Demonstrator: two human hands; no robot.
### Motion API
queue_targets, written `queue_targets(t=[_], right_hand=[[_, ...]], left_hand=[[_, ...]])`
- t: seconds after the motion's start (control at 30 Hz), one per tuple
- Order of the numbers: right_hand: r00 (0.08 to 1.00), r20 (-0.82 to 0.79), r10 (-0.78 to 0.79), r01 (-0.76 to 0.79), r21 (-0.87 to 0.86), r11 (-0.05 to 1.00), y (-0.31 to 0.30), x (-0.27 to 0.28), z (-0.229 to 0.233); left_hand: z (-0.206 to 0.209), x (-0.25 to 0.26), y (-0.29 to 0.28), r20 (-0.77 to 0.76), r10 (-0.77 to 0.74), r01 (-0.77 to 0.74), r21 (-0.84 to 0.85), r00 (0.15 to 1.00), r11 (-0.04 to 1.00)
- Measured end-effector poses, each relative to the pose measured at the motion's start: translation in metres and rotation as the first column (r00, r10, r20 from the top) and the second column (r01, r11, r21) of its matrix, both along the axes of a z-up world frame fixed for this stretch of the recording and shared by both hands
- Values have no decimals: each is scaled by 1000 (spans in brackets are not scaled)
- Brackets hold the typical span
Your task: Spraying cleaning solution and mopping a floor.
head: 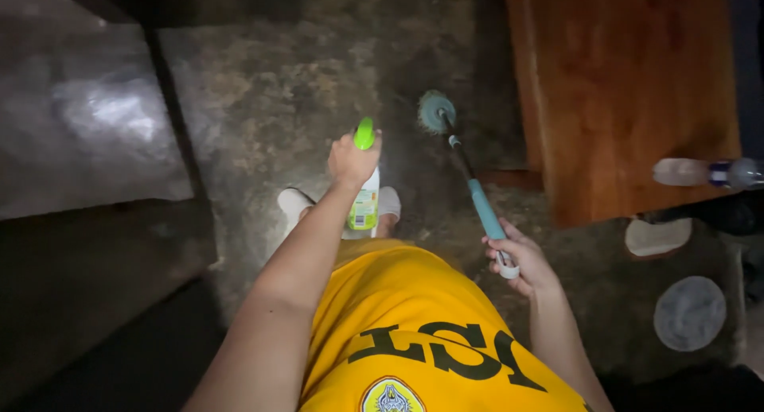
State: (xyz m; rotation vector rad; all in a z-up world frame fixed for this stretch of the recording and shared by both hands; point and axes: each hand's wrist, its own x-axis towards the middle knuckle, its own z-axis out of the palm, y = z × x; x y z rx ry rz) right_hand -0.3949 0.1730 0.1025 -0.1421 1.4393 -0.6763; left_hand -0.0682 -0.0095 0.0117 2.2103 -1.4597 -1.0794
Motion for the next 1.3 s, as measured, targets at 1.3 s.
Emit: queue_targets(t=[1.3], right_hand=[[329, -545, 771, -724, 378, 577, -157, -24, -113]], left_hand=[[101, 9, 4, -321, 124, -283, -517, 939, 808]])
